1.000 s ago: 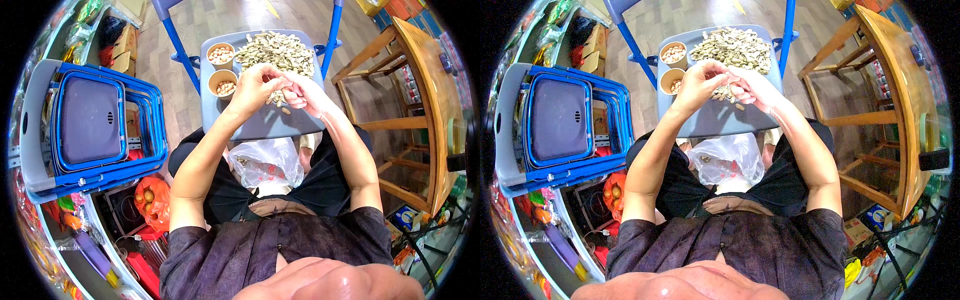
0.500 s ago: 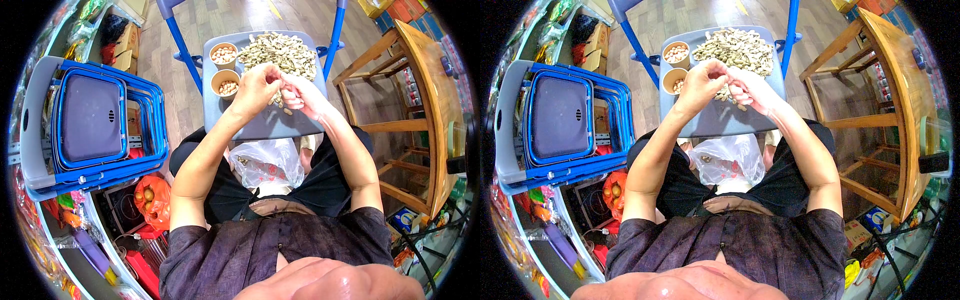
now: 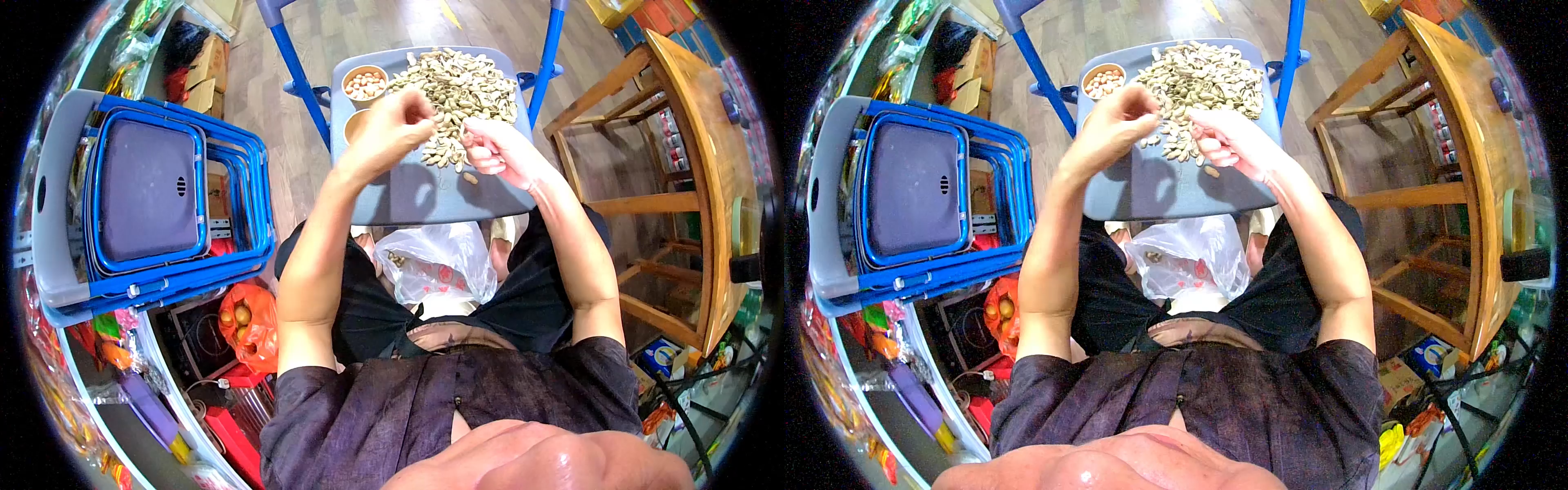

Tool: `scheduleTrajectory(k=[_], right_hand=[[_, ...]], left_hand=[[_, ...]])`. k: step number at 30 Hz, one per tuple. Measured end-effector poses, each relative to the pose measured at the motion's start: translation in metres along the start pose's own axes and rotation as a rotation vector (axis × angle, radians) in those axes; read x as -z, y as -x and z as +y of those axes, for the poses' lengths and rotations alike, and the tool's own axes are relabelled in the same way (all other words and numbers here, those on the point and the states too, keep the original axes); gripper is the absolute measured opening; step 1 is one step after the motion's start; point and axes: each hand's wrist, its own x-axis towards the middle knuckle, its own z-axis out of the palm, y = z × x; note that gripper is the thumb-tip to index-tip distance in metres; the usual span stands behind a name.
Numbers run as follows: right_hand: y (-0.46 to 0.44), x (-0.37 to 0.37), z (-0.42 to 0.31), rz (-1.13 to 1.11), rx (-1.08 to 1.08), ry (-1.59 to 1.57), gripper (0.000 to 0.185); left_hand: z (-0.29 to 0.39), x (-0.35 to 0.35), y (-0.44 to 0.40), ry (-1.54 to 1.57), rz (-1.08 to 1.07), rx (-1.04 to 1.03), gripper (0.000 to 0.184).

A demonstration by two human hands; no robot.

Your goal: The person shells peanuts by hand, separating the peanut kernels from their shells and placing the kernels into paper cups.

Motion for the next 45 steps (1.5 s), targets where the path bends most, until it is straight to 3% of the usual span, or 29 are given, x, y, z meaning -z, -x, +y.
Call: scheduleTrajectory(k=[4,7,9,11,12,13,15,16,19,20,24,30,33,36,38,40,45], right_hand=[[-0.002,0.003,0.004,0.131,0.007,0.392,0.03],[-0.008,0.002,0.015,0.254,0.134,0.611,0.029],[-0.006,0.004,0.012,0.294,0.15,0.581,0.026],[-0.006,0.015,0.002,0.129,0.029,0.14,0.031],[-0.009,0.018,0.0,-0.037,0.088,-0.151,0.041],[-0.008,0.019,-0.001,-0.034,0.09,-0.152,0.041],[-0.008,0.015,-0.005,-0.137,0.115,-0.689,0.047],[-0.014,0.024,0.002,-0.322,0.119,-0.888,0.05],[-0.009,0.014,-0.002,-0.177,0.123,-0.89,0.055],[-0.011,0.019,0.002,-0.293,0.129,-0.952,0.058],[-0.01,0.025,0.0,-0.277,0.195,-0.922,0.06],[-0.006,0.033,0.0,-0.406,0.207,-0.899,0.061],[-0.002,0.031,-0.003,-0.292,0.219,-0.849,0.06],[-0.002,0.034,-0.002,-0.43,0.196,-0.977,0.06],[0.0,0.026,-0.003,-0.344,0.2,-0.938,0.06],[0.001,0.024,-0.003,-0.254,0.204,-0.897,0.06],[-0.003,0.024,-0.002,-0.355,0.229,-0.86,0.061]], left_hand=[[0.016,0.027,0.014,-0.502,0.276,0.0,0.013],[0.004,0.035,0.017,-0.729,0.253,0.012,0.015],[0.001,0.033,0.021,-0.728,0.209,0.064,0.016],[-0.004,0.029,0.021,-0.764,0.312,-0.144,0.011],[-0.002,0.027,0.019,-0.764,0.31,-0.148,0.011],[0.001,0.023,0.017,-0.715,0.349,-0.215,0.011],[0.007,0.012,0.014,-0.666,0.385,-0.281,0.01],[0.012,0.004,0.013,-0.565,0.37,-0.334,0.01],[0.016,-0.019,0.008,-0.491,0.324,-0.448,0.008],[0.016,-0.026,0.007,-0.467,0.309,-0.478,0.007],[0.02,-0.041,-0.002,-0.521,0.35,-0.591,0.013],[0.023,-0.053,-0.007,-0.484,0.253,-0.594,0.018],[0.024,-0.06,-0.009,-0.465,0.212,-0.589,0.021],[0.024,-0.065,-0.011,-0.46,0.204,-0.618,0.022],[0.024,-0.065,-0.01,-0.473,0.175,-0.607,0.022],[0.023,-0.066,-0.01,-0.45,0.208,-0.607,0.019],[0.013,-0.061,-0.015,-0.33,0.284,-0.514,0.013]])
